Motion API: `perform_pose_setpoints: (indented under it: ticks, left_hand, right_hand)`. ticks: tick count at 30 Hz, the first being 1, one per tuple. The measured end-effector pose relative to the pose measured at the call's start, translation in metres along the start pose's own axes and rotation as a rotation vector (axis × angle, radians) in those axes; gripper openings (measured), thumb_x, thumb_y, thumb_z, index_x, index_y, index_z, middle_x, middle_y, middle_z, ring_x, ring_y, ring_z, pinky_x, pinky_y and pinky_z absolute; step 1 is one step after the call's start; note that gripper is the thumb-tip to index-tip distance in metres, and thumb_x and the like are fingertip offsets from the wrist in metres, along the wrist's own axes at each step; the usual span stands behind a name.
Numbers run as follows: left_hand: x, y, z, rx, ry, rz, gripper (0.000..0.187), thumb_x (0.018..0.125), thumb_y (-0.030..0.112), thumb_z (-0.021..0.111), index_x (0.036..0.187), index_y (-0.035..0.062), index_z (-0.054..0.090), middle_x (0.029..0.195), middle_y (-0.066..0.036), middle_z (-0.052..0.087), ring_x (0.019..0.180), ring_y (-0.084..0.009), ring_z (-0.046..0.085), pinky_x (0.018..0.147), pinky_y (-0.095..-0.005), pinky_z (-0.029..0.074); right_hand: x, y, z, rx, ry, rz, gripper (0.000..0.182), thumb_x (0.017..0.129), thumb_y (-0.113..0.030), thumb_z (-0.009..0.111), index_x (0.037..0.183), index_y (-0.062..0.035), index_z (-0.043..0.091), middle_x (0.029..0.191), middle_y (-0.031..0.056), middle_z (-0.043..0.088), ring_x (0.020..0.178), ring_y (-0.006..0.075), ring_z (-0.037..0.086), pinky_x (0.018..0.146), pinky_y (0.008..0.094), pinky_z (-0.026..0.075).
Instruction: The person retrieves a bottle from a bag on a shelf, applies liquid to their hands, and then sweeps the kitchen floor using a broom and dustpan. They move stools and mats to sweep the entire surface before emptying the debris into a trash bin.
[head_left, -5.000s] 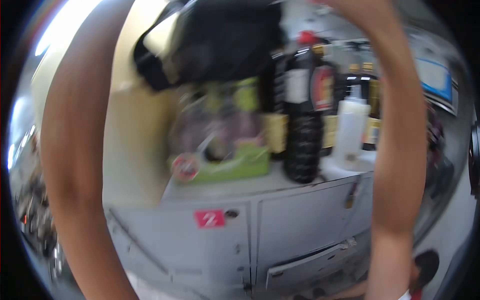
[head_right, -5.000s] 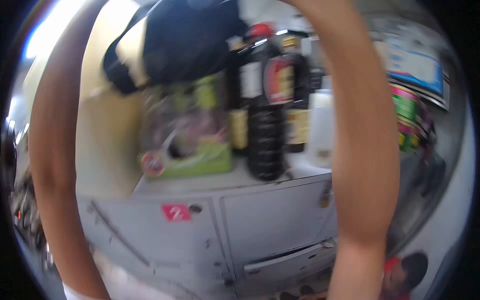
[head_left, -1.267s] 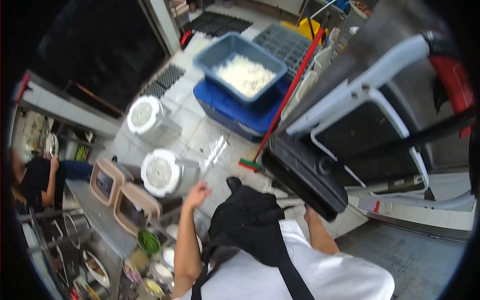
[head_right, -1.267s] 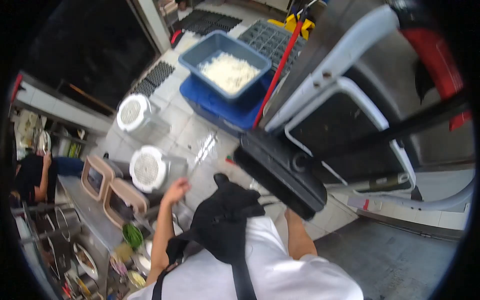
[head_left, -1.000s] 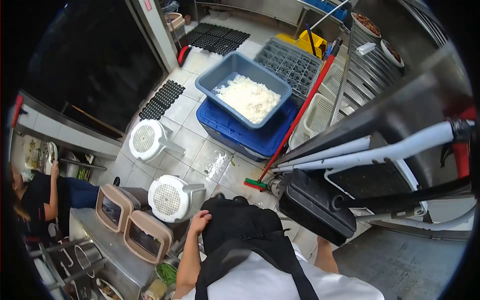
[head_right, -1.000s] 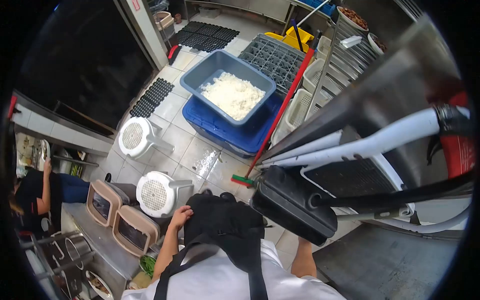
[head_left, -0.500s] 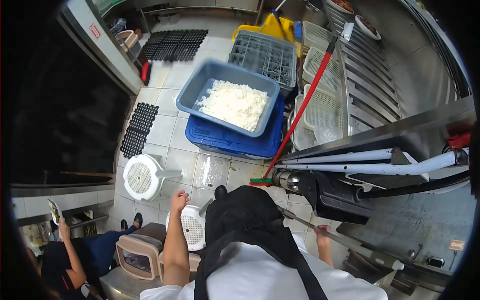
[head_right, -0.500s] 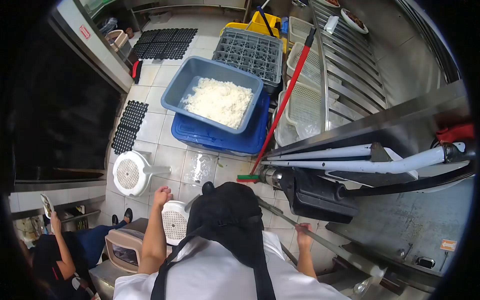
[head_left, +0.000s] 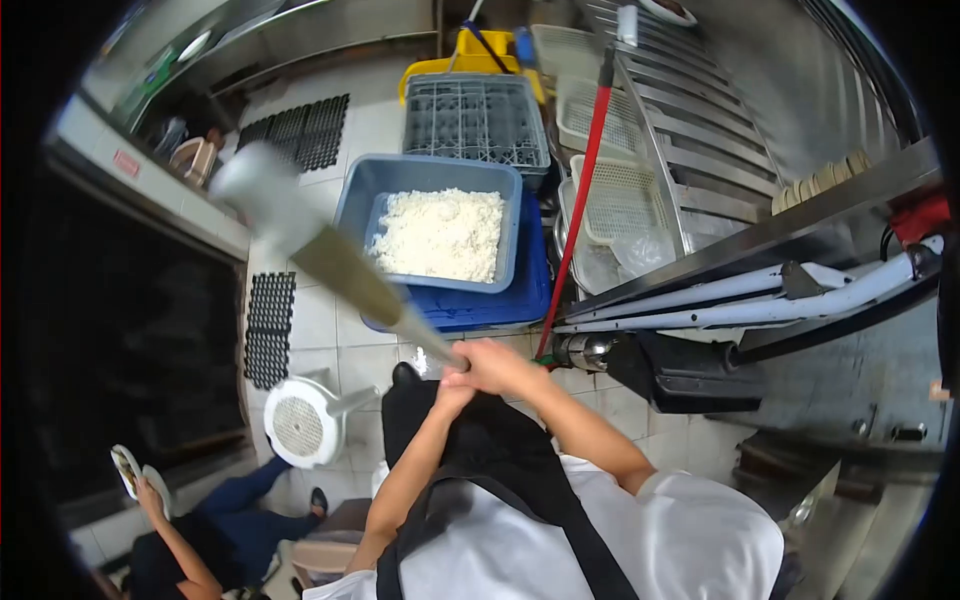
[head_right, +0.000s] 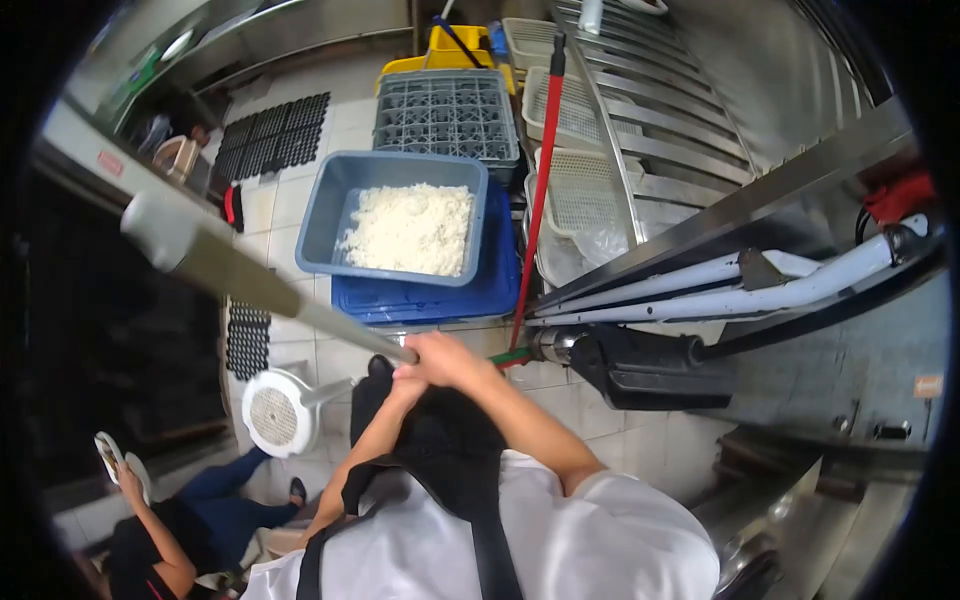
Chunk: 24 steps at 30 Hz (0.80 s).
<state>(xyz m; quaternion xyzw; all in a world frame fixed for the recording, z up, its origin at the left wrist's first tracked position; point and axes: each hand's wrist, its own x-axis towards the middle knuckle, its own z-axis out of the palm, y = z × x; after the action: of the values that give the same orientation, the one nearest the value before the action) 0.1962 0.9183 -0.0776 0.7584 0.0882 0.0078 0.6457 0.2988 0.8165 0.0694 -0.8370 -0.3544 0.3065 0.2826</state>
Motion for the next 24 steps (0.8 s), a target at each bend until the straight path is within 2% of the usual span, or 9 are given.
perform_pose_setpoints:
  ticks: [2, 3, 6, 8, 10, 13, 16, 21, 24]
  left_hand:
    - [0.013, 0.007, -0.059, -0.109, 0.189, -0.410, 0.022, 0.088, 0.023, 0.067, 0.089, 0.0011, 0.061, 0.089, -0.003, 0.059, 0.084, -0.0140, 0.053, 0.073, -0.0323, 0.045]
    - [0.012, 0.013, -0.088, -0.144, 0.226, -0.400, 0.025, 0.089, 0.023, 0.066, 0.079, 0.0021, 0.058, 0.079, 0.001, 0.054, 0.076, -0.0111, 0.047, 0.067, -0.0308, 0.041]
    - [0.013, 0.058, -0.192, -0.168, 0.311, -0.345, 0.034, 0.092, 0.024, 0.065, 0.066, 0.0046, 0.055, 0.065, 0.004, 0.048, 0.066, -0.0062, 0.039, 0.059, -0.0268, 0.032]
    - [0.016, 0.067, -0.267, -0.126, 0.345, -0.307, 0.033, 0.092, 0.022, 0.065, 0.065, 0.0062, 0.055, 0.065, 0.003, 0.049, 0.066, -0.0064, 0.040, 0.059, -0.0260, 0.031]
    - [0.021, 0.084, -0.326, -0.229, 0.367, -0.303, 0.033, 0.093, 0.019, 0.063, 0.064, 0.0072, 0.053, 0.066, 0.000, 0.052, 0.064, -0.0085, 0.044, 0.066, -0.0272, 0.039]
    - [0.032, 0.095, -0.402, -0.343, 0.387, -0.218, 0.033, 0.094, 0.017, 0.061, 0.065, 0.0080, 0.050, 0.071, -0.005, 0.057, 0.070, -0.0132, 0.054, 0.091, -0.0404, 0.046]
    - [0.043, 0.071, -0.468, -0.398, 0.438, -0.293, 0.032, 0.097, 0.022, 0.059, 0.069, 0.0100, 0.048, 0.071, -0.005, 0.058, 0.077, -0.0157, 0.057, 0.090, -0.0370, 0.046]
    - [0.077, 0.060, -0.506, -0.391, 0.538, -0.252, 0.037, 0.097, 0.025, 0.060, 0.067, 0.0114, 0.044, 0.065, 0.000, 0.048, 0.067, -0.0082, 0.047, 0.065, -0.0243, 0.034]
    - [0.090, 0.059, -0.505, -0.348, 0.579, -0.261, 0.038, 0.097, 0.024, 0.060, 0.066, 0.0116, 0.043, 0.065, 0.001, 0.046, 0.065, -0.0079, 0.043, 0.065, -0.0240, 0.033]
  right_hand:
    - [0.054, 0.011, -0.017, 0.569, -0.305, -0.140, 0.076, 0.082, -0.053, 0.070, 0.132, 0.0003, 0.050, 0.124, 0.0161, 0.060, 0.117, 0.0251, 0.056, 0.097, 0.0355, 0.045]
    - [0.072, 0.008, -0.035, 0.974, -0.328, -0.040, 0.073, 0.088, -0.039, 0.069, 0.142, 0.0005, 0.039, 0.135, 0.0146, 0.054, 0.128, 0.0235, 0.047, 0.107, 0.0336, 0.037]
    - [0.181, 0.134, -0.025, 0.091, 0.404, 0.510, 0.082, 0.069, -0.044, 0.082, 0.135, -0.0064, 0.049, 0.133, 0.0186, 0.052, 0.126, 0.0325, 0.049, 0.104, 0.0388, 0.040]
    - [0.206, 0.174, -0.017, 0.048, 0.843, 0.867, 0.076, 0.075, -0.047, 0.074, 0.130, -0.0051, 0.042, 0.127, 0.0232, 0.055, 0.118, 0.0411, 0.054, 0.095, 0.0464, 0.046]
    - [0.238, 0.249, 0.018, 0.371, 0.691, 1.199, 0.065, 0.086, -0.048, 0.062, 0.127, -0.0024, 0.038, 0.124, 0.0276, 0.056, 0.114, 0.0442, 0.056, 0.094, 0.0507, 0.045]
    - [0.211, 0.212, 0.041, 0.285, 0.720, 1.048, 0.044, 0.098, -0.036, 0.046, 0.120, 0.0014, 0.039, 0.116, 0.0316, 0.059, 0.107, 0.0493, 0.057, 0.093, 0.0532, 0.045]
    - [0.201, 0.156, 0.113, 0.371, 0.870, 1.256, 0.046, 0.098, -0.038, 0.046, 0.120, 0.0015, 0.039, 0.116, 0.0317, 0.059, 0.106, 0.0494, 0.057, 0.091, 0.0534, 0.045]
    - [0.201, 0.044, 0.240, 0.597, 1.239, 1.545, 0.048, 0.098, -0.034, 0.045, 0.129, 0.0018, 0.034, 0.117, 0.0314, 0.059, 0.112, 0.0450, 0.056, 0.095, 0.0513, 0.044]
    - [0.230, -0.008, 0.260, 0.856, 1.174, 1.850, 0.055, 0.099, -0.033, 0.044, 0.130, 0.0081, 0.025, 0.111, 0.0347, 0.060, 0.105, 0.0486, 0.059, 0.092, 0.0530, 0.046]
